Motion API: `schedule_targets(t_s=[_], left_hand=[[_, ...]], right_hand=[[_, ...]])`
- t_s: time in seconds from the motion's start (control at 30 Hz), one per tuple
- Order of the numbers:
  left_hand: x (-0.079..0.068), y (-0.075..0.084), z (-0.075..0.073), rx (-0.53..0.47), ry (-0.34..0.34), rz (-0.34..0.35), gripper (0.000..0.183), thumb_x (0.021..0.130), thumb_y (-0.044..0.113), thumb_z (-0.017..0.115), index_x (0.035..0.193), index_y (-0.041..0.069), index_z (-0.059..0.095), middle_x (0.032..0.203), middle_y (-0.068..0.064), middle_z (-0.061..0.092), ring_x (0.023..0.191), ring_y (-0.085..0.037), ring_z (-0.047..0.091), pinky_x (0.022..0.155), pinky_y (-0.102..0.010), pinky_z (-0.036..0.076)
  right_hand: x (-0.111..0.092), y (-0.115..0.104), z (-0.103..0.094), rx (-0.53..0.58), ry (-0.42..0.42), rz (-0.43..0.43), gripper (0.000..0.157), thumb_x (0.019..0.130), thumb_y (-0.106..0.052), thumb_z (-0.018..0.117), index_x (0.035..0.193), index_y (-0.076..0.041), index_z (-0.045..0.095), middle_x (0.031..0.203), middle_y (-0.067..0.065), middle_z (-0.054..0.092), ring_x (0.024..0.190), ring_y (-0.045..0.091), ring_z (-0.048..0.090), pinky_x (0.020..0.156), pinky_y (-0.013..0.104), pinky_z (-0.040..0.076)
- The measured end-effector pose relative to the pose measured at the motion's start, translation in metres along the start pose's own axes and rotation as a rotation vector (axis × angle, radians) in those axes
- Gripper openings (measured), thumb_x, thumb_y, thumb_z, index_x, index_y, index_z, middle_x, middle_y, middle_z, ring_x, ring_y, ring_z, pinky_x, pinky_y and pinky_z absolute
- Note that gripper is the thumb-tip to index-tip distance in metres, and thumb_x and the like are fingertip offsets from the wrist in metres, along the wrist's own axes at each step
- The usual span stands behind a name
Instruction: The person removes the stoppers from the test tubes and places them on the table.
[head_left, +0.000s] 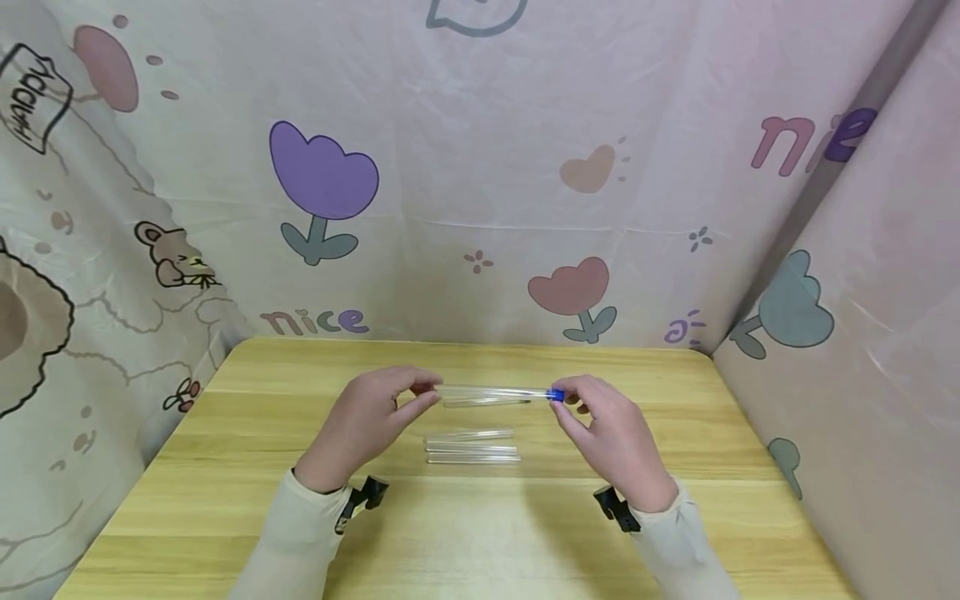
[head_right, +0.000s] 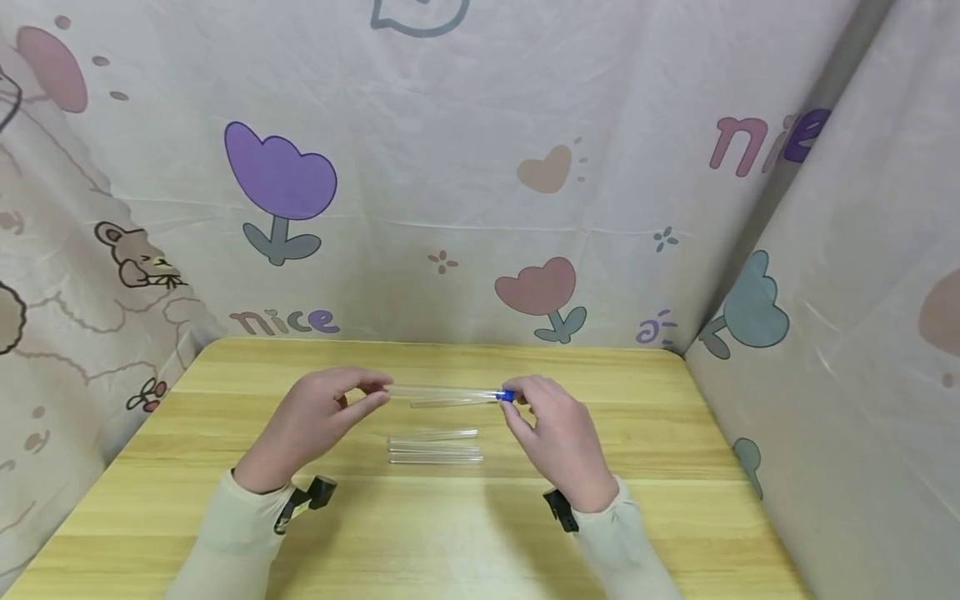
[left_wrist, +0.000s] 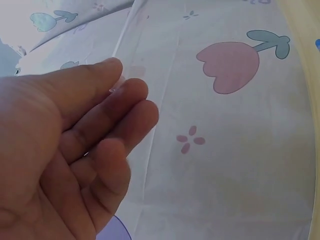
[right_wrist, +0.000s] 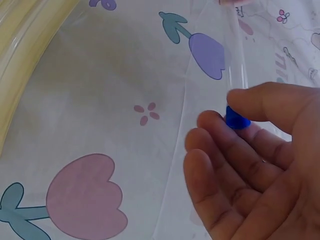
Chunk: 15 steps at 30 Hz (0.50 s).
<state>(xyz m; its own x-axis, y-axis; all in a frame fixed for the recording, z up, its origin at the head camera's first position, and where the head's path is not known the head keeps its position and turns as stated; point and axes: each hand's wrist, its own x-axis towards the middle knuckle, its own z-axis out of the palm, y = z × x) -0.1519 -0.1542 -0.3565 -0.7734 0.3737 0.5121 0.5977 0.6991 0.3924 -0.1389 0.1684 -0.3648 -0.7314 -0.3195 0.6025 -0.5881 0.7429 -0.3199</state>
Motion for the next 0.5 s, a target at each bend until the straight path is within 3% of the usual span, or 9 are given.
schedule_targets(t_s=[0.1, 0.27, 0.5], left_hand=[[-0.0001, 0.0009, 0.0000, 0.006, 0.011, 0.010, 0.029, 0.091, 0.024, 0.081, 0.118, 0.014, 0.077, 0.097, 0.008, 0.075, 0.072, -0.003, 0.058, 0.061, -0.023, 0.046], [-0.0001, 0.0011, 0.0004, 0.012, 0.021, 0.025, 0.028, 0.092, 0.026, 0.080, 0.117, 0.015, 0.077, 0.098, 0.009, 0.075, 0.075, -0.003, 0.060, 0.063, -0.024, 0.049], [-0.0002, 0.0011, 0.0007, 0.040, 0.023, 0.036, 0.028, 0.089, 0.025, 0.083, 0.115, 0.014, 0.078, 0.096, 0.008, 0.074, 0.074, -0.003, 0.060, 0.065, -0.024, 0.051]], right_hand=[[-0.0001, -0.0006, -0.0001, 0.020, 0.016, 0.003, 0.019, 0.092, -0.012, 0.079, 0.109, -0.015, 0.072, 0.097, -0.007, 0.071, 0.086, 0.011, 0.066, 0.065, 0.026, 0.055], [0.0005, -0.0016, -0.0004, 0.045, 0.016, 0.011, 0.026, 0.091, -0.010, 0.080, 0.116, -0.011, 0.071, 0.098, -0.005, 0.071, 0.086, 0.014, 0.068, 0.067, 0.028, 0.057], [0.0006, -0.0012, 0.0002, 0.036, 0.009, -0.023, 0.019, 0.091, -0.011, 0.080, 0.108, -0.015, 0.073, 0.095, -0.007, 0.070, 0.087, 0.012, 0.066, 0.070, 0.029, 0.057]])
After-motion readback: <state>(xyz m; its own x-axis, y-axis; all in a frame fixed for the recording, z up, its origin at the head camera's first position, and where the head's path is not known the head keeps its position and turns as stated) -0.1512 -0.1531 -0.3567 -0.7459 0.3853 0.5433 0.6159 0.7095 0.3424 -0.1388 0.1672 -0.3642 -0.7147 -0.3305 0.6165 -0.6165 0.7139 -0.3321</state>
